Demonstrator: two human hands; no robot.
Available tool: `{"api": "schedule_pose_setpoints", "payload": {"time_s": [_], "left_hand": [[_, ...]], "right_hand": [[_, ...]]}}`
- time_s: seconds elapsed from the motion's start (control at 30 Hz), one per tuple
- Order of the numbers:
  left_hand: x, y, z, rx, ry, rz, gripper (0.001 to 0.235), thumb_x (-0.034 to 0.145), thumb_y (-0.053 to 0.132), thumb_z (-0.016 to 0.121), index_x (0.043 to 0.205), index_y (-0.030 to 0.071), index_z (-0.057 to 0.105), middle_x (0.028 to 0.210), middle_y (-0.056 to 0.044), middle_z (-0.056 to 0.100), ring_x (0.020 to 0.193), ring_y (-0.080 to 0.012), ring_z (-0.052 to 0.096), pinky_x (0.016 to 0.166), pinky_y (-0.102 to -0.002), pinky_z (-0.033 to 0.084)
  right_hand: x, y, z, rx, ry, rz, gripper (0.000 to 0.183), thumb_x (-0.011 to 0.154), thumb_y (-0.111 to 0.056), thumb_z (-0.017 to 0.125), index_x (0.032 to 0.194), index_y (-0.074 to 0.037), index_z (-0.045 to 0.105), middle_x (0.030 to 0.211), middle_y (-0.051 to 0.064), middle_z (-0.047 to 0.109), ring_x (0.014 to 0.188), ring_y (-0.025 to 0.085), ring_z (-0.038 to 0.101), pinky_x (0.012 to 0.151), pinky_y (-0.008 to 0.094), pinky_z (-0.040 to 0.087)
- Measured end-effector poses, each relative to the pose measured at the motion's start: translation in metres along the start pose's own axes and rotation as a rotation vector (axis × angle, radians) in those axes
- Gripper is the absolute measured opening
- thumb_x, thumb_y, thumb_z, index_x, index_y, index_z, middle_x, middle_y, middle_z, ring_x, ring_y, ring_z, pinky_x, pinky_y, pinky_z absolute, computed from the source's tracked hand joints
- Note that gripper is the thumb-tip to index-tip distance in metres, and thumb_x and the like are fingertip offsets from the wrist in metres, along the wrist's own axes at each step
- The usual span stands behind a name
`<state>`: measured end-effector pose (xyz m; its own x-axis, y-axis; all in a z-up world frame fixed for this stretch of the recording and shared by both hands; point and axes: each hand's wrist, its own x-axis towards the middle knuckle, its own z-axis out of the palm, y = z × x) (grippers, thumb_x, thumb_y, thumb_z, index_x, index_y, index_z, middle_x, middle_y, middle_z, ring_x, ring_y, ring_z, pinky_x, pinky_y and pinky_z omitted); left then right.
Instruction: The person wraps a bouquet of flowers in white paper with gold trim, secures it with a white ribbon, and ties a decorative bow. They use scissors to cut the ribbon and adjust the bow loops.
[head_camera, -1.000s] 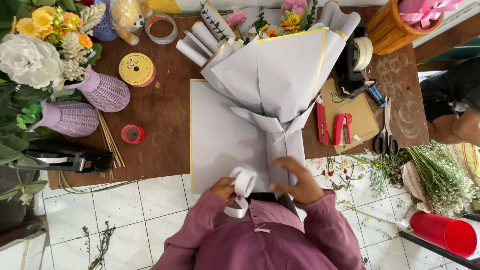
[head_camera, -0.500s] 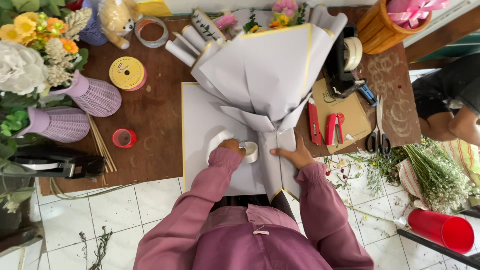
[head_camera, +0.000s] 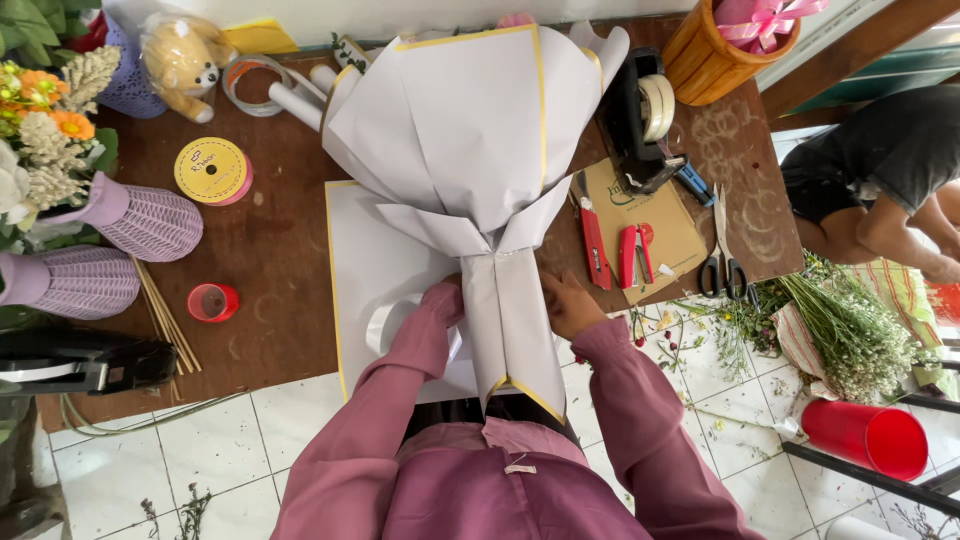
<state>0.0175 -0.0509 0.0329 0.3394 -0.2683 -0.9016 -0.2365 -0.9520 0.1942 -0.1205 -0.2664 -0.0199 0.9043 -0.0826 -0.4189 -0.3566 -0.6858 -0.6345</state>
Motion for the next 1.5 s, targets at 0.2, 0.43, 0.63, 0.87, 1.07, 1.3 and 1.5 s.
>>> {"api": "schedule_pose_setpoints", "payload": {"time_s": [0.2, 0.43, 0.63, 0.87, 1.07, 1.3, 1.5], "left_hand": [[0.036, -0.018, 0.015, -0.124, 0.03, 0.135, 0.078, 0.085, 0.042, 0.076, 0.152, 0.011, 0.05, 0.146, -0.015, 0.059, 0.138, -0.0308, 0.051, 0.11, -0.03, 0.048], [0.2, -0.094, 0.084, -0.522, 0.36, 0.256, 0.043, 0.077, 0.066, 0.076, 0.116, 0.048, 0.073, 0.116, 0.018, 0.074, 0.11, -0.0137, 0.071, 0.09, -0.032, 0.06], [0.111, -0.096, 0.054, -0.504, 0.423, 0.186, 0.036, 0.071, 0.048, 0.077, 0.105, 0.035, 0.079, 0.103, 0.001, 0.078, 0.106, -0.0272, 0.073, 0.091, -0.038, 0.06], [0.057, -0.102, 0.06, -0.195, 0.714, 0.314, 0.031, 0.092, 0.022, 0.067, 0.122, 0.032, 0.067, 0.119, -0.004, 0.07, 0.107, -0.0302, 0.072, 0.09, -0.047, 0.061], [0.059, -0.103, 0.103, 0.178, 1.486, 0.433, 0.021, 0.091, 0.004, 0.065, 0.096, 0.025, 0.063, 0.099, 0.007, 0.062, 0.052, -0.0111, 0.058, 0.048, -0.024, 0.049], [0.017, -0.094, 0.092, 0.421, 1.755, 0.44, 0.016, 0.097, 0.008, 0.064, 0.084, 0.013, 0.056, 0.098, 0.0, 0.061, 0.067, -0.0127, 0.065, 0.067, -0.023, 0.053], [0.14, -0.107, 0.125, 0.328, 1.7, 0.547, 0.011, 0.096, 0.008, 0.065, 0.089, 0.015, 0.06, 0.107, -0.001, 0.061, 0.078, -0.0156, 0.07, 0.07, -0.025, 0.057]], "right_hand": [[0.0, -0.053, -0.009, -0.058, 0.192, -0.296, 0.033, 0.087, -0.018, 0.072, 0.119, -0.018, 0.063, 0.138, 0.01, 0.053, 0.115, 0.045, 0.065, 0.095, 0.051, 0.059], [0.014, -0.007, -0.027, -0.033, 0.215, -0.064, 0.048, 0.088, -0.019, 0.079, 0.13, -0.025, 0.057, 0.115, 0.016, 0.073, 0.115, 0.043, 0.067, 0.1, 0.055, 0.054], [0.03, 0.038, -0.025, 0.893, 0.227, -0.051, 0.046, 0.102, 0.008, 0.048, 0.141, -0.017, 0.049, 0.134, 0.014, 0.055, 0.118, 0.039, 0.061, 0.093, 0.062, 0.061], [0.014, 0.018, -0.026, 1.233, 0.267, -0.034, 0.035, 0.105, -0.003, 0.05, 0.137, -0.017, 0.047, 0.125, 0.006, 0.053, 0.117, 0.029, 0.06, 0.104, 0.065, 0.055], [0.027, 0.051, 0.008, 1.39, 0.358, 0.058, 0.05, 0.105, 0.001, 0.048, 0.149, -0.021, 0.043, 0.13, 0.008, 0.053, 0.117, 0.037, 0.062, 0.109, 0.068, 0.051], [0.052, 0.076, 0.024, 1.654, 0.505, 0.047, 0.056, 0.105, 0.003, 0.05, 0.154, -0.022, 0.038, 0.14, 0.013, 0.051, 0.119, 0.047, 0.063, 0.109, 0.072, 0.05], [0.065, 0.084, 0.011, 1.735, 0.462, -0.063, 0.056, 0.104, 0.005, 0.052, 0.148, -0.028, 0.045, 0.144, 0.01, 0.054, 0.13, 0.05, 0.057, 0.115, 0.071, 0.045]]}}
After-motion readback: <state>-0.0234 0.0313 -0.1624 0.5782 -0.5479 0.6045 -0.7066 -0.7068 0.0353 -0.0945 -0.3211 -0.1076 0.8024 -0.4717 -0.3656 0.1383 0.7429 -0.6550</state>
